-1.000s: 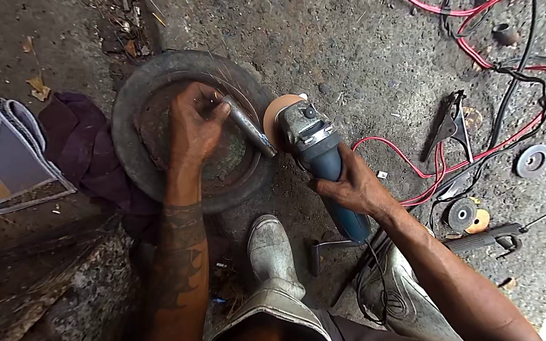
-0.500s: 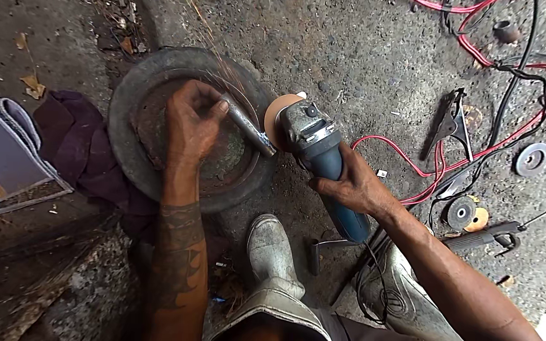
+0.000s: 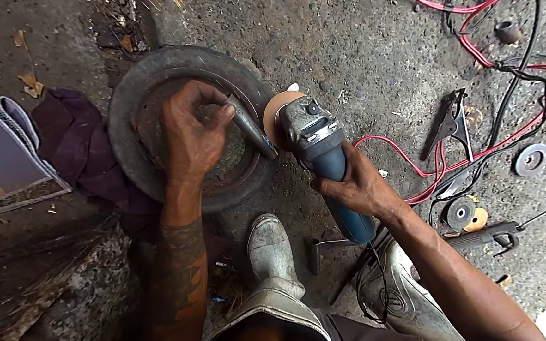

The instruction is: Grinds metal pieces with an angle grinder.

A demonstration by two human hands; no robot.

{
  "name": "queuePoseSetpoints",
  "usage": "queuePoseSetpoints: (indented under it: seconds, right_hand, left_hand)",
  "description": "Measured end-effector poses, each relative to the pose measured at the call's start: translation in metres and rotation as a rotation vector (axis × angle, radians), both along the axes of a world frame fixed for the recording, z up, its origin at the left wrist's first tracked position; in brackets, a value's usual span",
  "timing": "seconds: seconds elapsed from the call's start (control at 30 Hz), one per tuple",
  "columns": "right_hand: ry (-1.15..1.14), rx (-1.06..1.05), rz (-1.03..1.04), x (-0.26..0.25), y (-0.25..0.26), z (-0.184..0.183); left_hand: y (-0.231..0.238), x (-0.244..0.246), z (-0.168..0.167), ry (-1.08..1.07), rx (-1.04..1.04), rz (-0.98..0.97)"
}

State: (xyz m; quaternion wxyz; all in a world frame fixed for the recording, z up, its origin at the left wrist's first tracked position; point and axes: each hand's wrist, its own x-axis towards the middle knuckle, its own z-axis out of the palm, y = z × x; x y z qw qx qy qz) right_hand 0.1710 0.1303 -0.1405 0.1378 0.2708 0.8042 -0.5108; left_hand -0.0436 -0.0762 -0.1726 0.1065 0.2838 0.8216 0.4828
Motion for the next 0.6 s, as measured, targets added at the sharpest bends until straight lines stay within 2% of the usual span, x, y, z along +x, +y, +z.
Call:
queuePoseSetpoints:
  seconds: [0.6]
  right_hand:
    - [-0.023, 0.014, 0.006, -0.004, 0.002, 0.008]
  left_hand:
    - [0.006, 0.019, 0.017, 0.142, -0.102, 0.057]
